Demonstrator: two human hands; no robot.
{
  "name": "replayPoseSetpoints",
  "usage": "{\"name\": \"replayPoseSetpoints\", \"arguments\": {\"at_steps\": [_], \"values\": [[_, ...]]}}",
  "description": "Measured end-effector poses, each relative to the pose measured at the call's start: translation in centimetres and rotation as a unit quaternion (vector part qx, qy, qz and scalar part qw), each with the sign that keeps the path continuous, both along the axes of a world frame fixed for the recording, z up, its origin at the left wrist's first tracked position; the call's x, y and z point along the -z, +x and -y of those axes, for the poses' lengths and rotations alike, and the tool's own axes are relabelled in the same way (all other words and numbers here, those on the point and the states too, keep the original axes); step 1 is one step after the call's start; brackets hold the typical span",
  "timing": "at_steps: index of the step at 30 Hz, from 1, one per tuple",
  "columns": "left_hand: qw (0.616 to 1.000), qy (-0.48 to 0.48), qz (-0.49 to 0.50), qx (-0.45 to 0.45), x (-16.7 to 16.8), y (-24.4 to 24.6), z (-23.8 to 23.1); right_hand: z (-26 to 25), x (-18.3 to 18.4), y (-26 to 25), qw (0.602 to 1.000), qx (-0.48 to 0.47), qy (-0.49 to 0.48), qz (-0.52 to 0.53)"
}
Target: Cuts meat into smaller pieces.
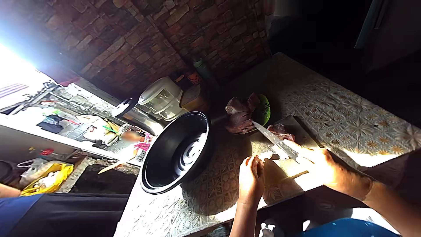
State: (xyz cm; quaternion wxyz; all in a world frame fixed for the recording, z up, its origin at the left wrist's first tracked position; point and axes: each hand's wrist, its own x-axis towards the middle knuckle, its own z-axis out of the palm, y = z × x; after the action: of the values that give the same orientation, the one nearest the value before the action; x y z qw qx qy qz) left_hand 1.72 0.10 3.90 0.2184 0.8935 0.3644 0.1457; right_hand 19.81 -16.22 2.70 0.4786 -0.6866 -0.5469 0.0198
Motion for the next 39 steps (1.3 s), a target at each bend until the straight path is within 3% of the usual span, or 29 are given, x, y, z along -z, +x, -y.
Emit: {"name": "replayPoseSetpoints", "arguments": {"at_steps": [3,8,12,16,19,23,25,28,30,32,35,39], "values": [[0.996,0.000,-0.094,0.009,-0.5,1.8,0.1,1.8,0.3,1.6,0.997,0.079,0.008,0.016],[0.990,0.001,-0.129,0.059,-0.6,4.0,-0.1,3.2,3.3,3.3,0.983,0.180,0.028,-0.026],[0.984,-0.042,-0.145,0.098,-1.8,4.6,-0.4,2.8,4.6,3.3,0.975,0.202,0.070,-0.057],[0.993,-0.014,-0.063,0.101,-2.2,3.0,-1.6,2.7,4.4,3.1,0.977,0.206,0.040,-0.038],[0.991,0.123,0.040,0.025,-4.2,0.4,-5.1,2.7,4.8,3.2,0.978,0.204,0.020,-0.024],[0.952,0.249,0.130,-0.121,-9.6,-3.9,-11.4,3.1,3.2,2.7,0.982,0.179,-0.028,-0.054],[0.942,0.248,0.127,-0.189,-11.2,-5.3,-14.1,3.1,3.3,2.8,0.983,0.177,-0.033,-0.040],[0.960,0.169,0.030,-0.220,-11.6,-6.1,-16.9,3.1,3.5,2.9,0.984,0.175,-0.033,-0.020],[0.970,0.136,-0.017,-0.201,-11.0,-5.4,-16.8,2.9,3.8,2.9,0.980,0.196,-0.020,0.008],[0.971,0.171,-0.008,-0.164,-9.9,-3.8,-14.9,2.6,4.8,2.9,0.972,0.229,0.022,0.047],[0.972,0.229,0.028,-0.036,-6.7,-0.2,-10.3,2.6,4.8,2.9,0.972,0.229,0.026,0.051],[0.981,0.039,0.008,0.189,-1.9,4.4,-4.7,2.7,4.7,2.9,0.975,0.219,0.018,0.045]]}}
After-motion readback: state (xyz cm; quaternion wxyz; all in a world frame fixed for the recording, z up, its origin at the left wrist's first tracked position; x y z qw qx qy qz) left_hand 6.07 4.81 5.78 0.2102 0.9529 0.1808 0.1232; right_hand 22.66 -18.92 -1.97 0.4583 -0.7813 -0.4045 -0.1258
